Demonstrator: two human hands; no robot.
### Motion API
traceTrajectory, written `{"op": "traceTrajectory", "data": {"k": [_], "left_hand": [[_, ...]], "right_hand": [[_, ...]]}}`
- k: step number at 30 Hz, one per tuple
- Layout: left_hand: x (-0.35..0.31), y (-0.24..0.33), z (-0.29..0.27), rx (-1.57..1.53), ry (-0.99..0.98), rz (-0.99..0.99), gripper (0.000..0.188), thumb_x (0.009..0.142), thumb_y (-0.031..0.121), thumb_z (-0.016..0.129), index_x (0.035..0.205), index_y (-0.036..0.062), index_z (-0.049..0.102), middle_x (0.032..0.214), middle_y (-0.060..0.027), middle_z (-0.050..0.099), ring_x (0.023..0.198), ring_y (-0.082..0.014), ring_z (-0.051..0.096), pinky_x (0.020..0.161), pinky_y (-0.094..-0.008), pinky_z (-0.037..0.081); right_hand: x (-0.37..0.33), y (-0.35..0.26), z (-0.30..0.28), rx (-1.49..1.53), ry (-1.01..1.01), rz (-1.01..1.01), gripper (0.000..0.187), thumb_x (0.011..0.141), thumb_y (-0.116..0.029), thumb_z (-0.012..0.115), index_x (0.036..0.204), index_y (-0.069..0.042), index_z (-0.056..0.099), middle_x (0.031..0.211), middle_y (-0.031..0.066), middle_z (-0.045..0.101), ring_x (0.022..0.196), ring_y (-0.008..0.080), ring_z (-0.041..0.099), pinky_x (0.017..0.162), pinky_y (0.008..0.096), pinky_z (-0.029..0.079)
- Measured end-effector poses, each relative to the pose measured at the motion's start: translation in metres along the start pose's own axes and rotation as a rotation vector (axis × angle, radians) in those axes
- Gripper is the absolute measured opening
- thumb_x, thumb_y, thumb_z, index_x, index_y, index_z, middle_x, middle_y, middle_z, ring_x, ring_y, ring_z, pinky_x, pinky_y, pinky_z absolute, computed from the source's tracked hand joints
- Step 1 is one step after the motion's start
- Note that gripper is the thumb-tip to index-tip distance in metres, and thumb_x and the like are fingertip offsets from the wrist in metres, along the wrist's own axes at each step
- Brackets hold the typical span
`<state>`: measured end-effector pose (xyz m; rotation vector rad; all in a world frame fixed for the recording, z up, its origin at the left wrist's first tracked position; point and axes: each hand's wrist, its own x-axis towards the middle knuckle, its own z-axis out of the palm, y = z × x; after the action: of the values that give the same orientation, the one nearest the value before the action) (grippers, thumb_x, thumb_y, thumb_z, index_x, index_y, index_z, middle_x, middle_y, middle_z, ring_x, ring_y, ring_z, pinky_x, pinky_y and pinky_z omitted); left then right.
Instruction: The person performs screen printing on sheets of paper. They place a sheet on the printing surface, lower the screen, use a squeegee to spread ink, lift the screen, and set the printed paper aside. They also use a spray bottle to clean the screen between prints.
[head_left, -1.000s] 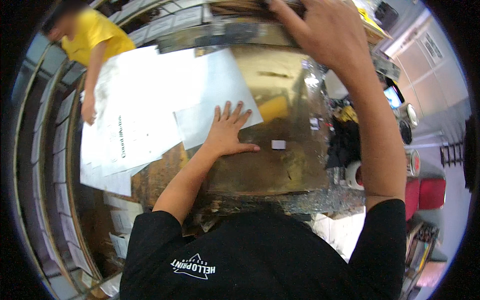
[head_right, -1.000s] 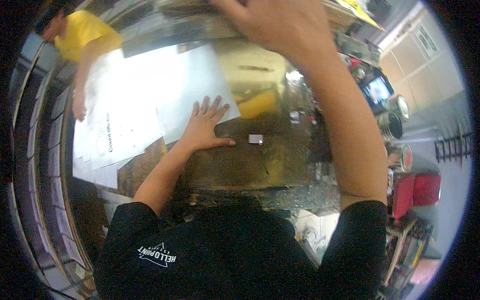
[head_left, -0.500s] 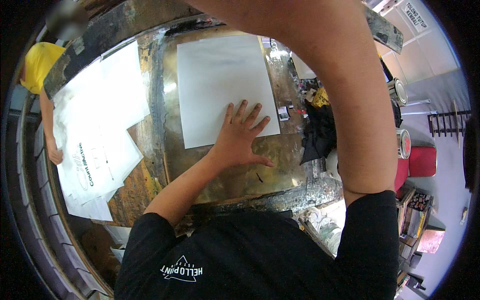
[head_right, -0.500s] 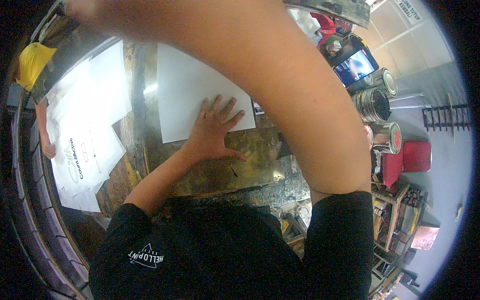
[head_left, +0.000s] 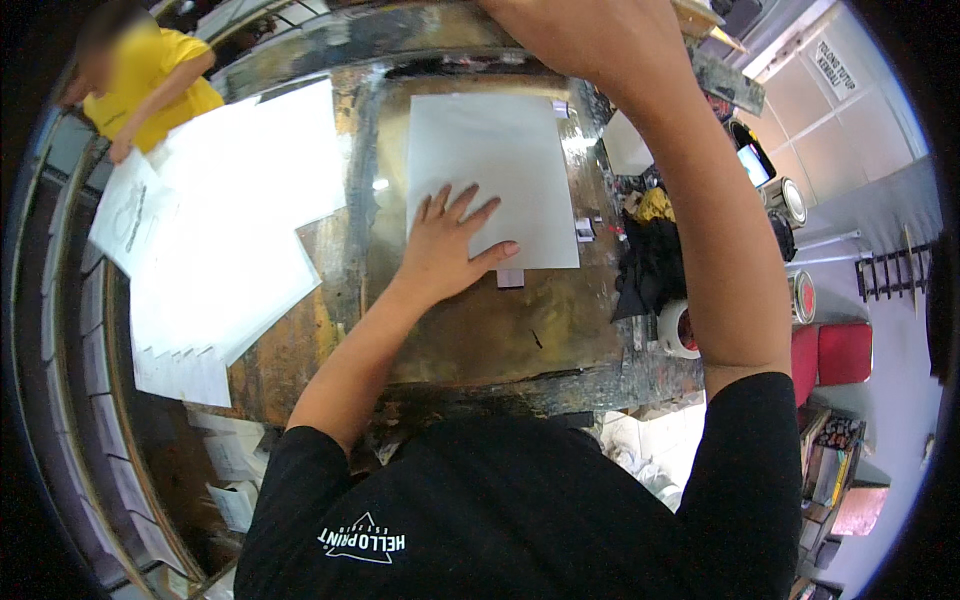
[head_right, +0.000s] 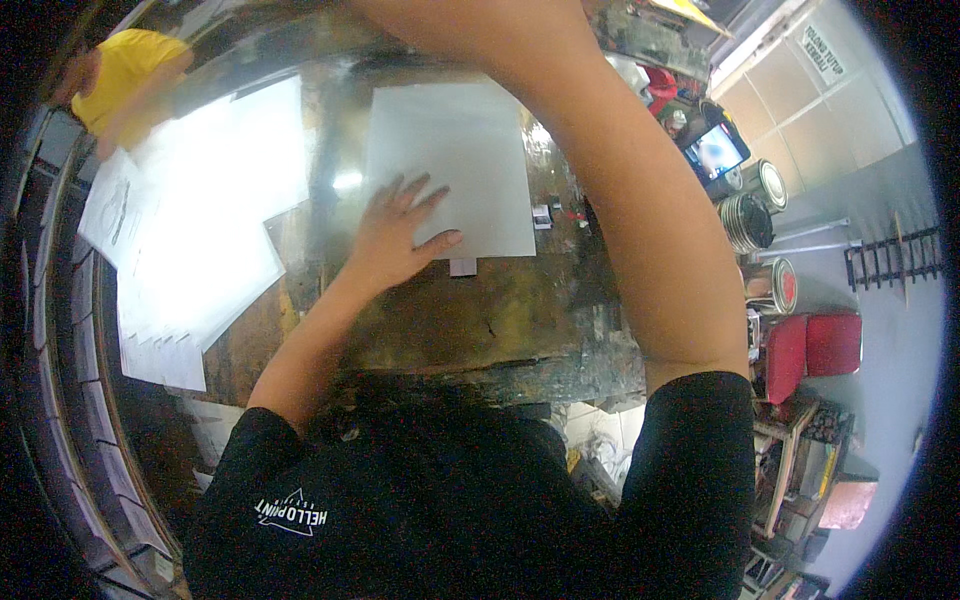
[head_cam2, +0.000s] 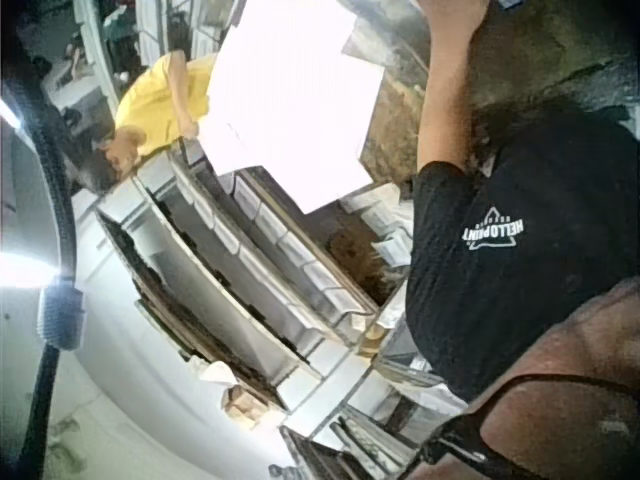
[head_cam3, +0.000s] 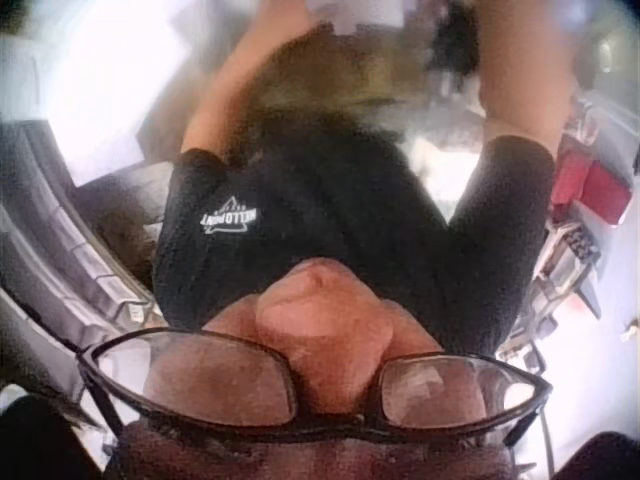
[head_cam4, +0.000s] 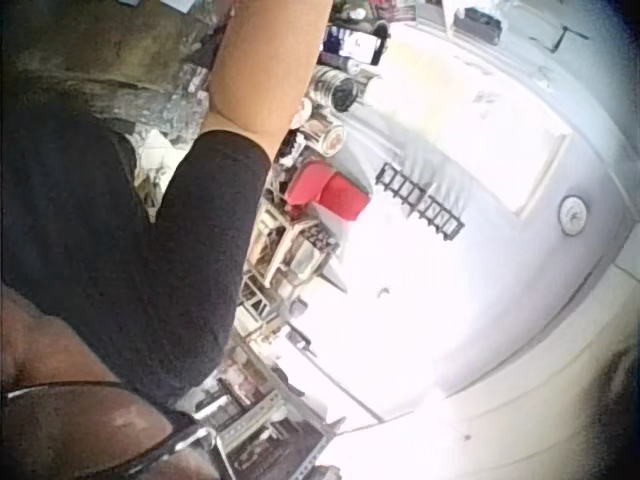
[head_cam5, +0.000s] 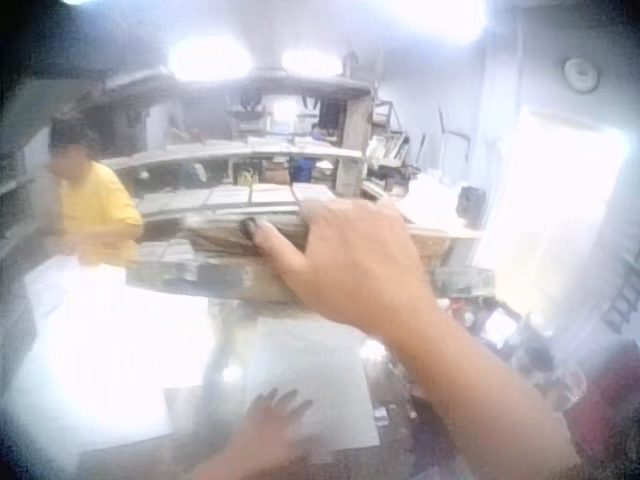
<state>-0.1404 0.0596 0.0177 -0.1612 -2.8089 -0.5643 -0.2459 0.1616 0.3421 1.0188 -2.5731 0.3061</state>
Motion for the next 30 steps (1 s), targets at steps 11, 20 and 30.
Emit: {"op": "traceTrajectory", "data": {"k": [11,20,30], "left_hand": [[-0.031,-0.004,-0.055,-0.366,0.377,-0.279,0.093,0.075,0.050,0.089,0.150,0.0103,0.051,0.152,-0.0215,0.049,0.137,-0.0430,0.051,0.113,-0.0529,0.043],[-0.115,-0.012,-0.096,-0.721,0.380,-0.593,0.111,0.060,0.038,0.101,0.145,-0.0099,0.048,0.120,-0.0169,0.067,0.114,-0.0301,0.065,0.099,-0.0413,0.052],[-0.150,-0.046,-0.036,-0.077,0.197,-0.586,0.117,0.048,0.061,0.097,0.140,-0.0008,0.061,0.107,-0.0118,0.053,0.107,-0.0322,0.051,0.096,-0.0466,0.042]], "right_hand": [[-0.025,0.005,0.015,-0.019,0.145,-0.112,0.051,0.102,-0.053,0.051,0.086,-0.006,0.063,0.078,0.0110,0.063,0.075,0.0264,0.058,0.079,0.0446,0.046],[-0.138,0.044,0.151,-0.021,-0.203,-0.263,0.046,0.081,-0.016,0.076,0.120,-0.006,0.053,0.108,0.0130,0.063,0.106,0.0341,0.062,0.087,0.0557,0.042],[-0.208,0.026,0.204,0.021,-0.264,-0.228,0.039,0.081,-0.006,0.067,0.117,-0.009,0.053,0.103,0.0089,0.058,0.103,0.0287,0.056,0.090,0.0509,0.035]]}}
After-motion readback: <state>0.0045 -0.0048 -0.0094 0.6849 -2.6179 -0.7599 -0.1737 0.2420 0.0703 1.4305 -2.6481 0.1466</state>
